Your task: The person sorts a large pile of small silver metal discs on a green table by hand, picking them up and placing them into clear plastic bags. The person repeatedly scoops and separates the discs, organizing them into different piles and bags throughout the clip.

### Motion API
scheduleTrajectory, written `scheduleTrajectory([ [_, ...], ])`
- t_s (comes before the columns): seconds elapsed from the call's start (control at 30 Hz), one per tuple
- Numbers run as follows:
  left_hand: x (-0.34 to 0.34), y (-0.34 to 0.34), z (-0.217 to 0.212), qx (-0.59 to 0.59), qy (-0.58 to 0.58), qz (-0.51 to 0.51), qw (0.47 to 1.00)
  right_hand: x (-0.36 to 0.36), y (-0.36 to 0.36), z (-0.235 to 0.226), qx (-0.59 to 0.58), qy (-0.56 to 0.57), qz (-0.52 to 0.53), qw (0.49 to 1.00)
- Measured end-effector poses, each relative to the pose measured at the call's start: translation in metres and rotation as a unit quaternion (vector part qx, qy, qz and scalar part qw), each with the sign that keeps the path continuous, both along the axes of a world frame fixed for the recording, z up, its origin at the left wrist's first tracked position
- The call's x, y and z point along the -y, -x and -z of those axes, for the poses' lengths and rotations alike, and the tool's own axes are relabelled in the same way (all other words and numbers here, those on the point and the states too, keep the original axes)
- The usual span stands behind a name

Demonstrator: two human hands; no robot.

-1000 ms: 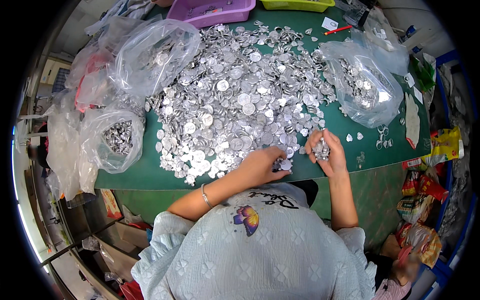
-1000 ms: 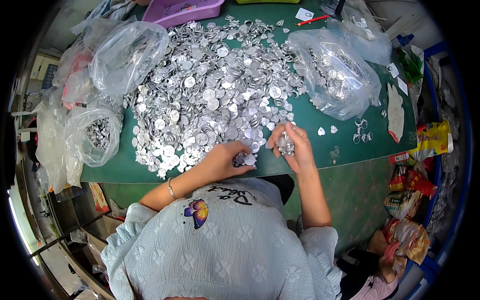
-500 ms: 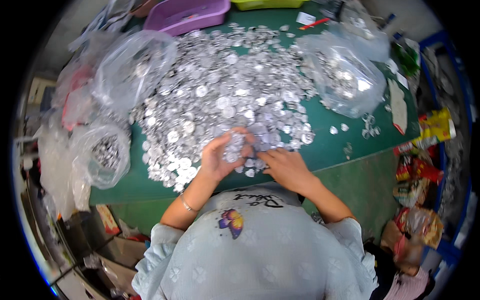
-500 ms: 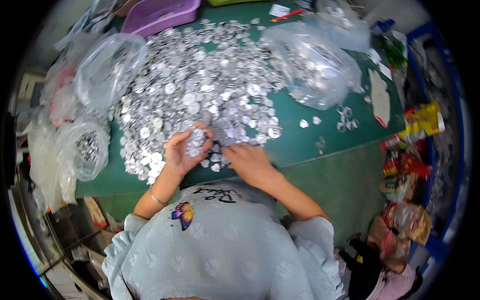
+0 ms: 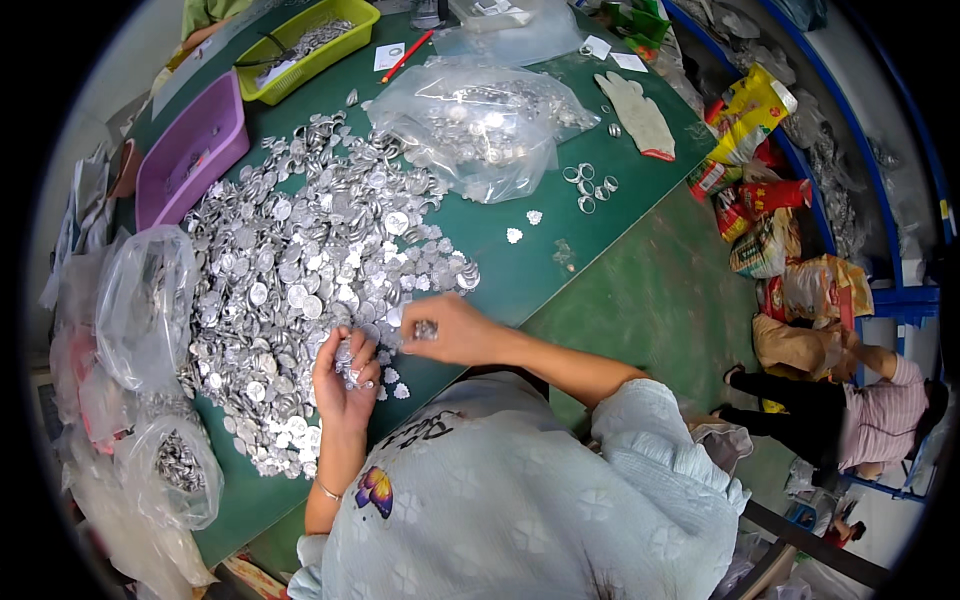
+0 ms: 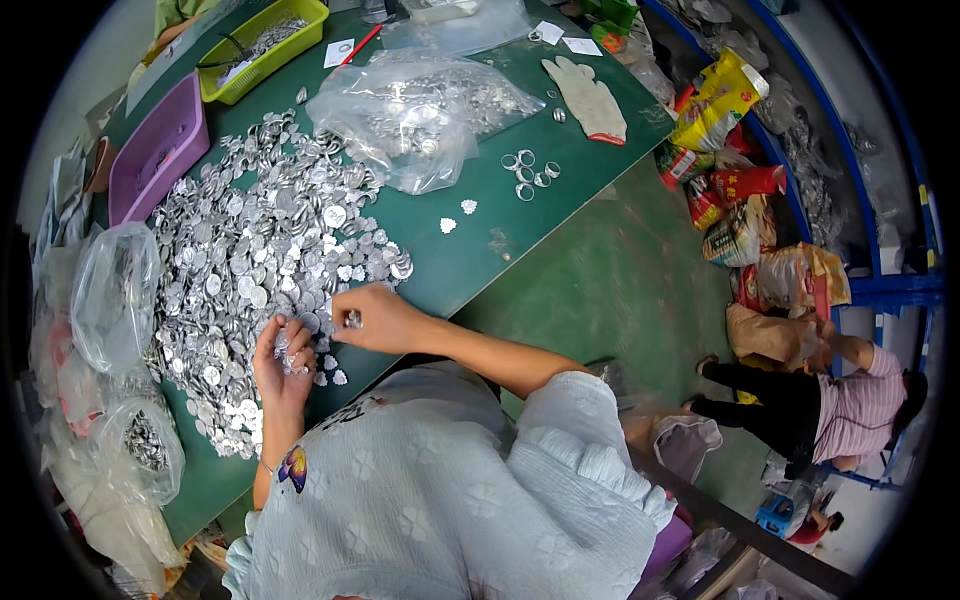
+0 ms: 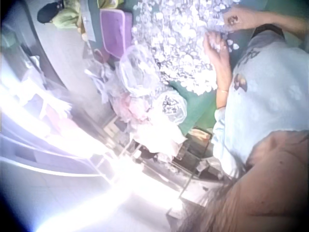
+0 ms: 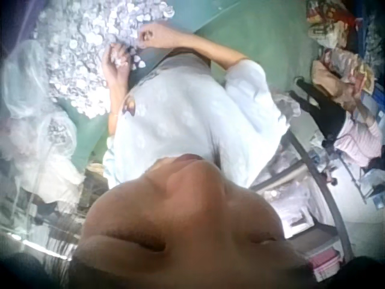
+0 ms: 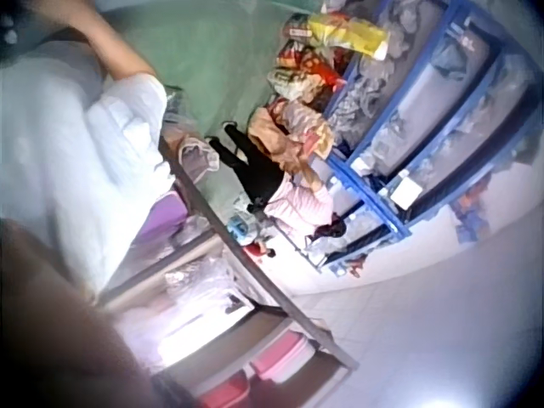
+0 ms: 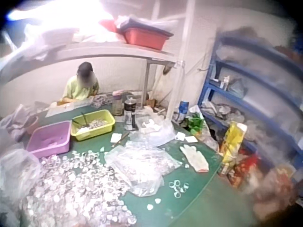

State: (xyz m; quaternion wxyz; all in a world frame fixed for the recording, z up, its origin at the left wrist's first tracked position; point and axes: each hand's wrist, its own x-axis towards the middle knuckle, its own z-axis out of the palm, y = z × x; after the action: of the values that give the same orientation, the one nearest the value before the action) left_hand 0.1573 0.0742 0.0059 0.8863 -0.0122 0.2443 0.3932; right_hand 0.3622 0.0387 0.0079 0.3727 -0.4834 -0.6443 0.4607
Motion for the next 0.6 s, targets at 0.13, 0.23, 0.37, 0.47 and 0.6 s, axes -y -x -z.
scheduleTrajectory([
  [0.13, 0.002, -0.016, -0.006, -0.128, 0.065, -0.049, 0.988, -0.01, -0.005, 0.0, -0.256, 0.145, 0.1, 0.95],
  [0.23, 0.004, -0.033, -0.016, -0.075, -0.007, 0.038, 0.996, -0.011, 0.006, -0.01, -0.398, 0.218, 0.148, 0.879],
  [0.37, 0.007, -0.057, -0.027, -0.092, -0.008, 0.018, 0.996, -0.007, 0.034, -0.014, -0.276, 0.028, 0.26, 0.925],
  [0.47, 0.008, -0.068, -0.02, -0.11, -0.038, -0.042, 0.992, -0.013, 0.044, -0.013, -0.137, -0.142, 0.256, 0.946],
  [0.6, -0.002, -0.064, 0.009, 0.052, -0.042, -0.003, 0.998, -0.019, 0.047, -0.014, 0.031, -0.277, 0.248, 0.928],
])
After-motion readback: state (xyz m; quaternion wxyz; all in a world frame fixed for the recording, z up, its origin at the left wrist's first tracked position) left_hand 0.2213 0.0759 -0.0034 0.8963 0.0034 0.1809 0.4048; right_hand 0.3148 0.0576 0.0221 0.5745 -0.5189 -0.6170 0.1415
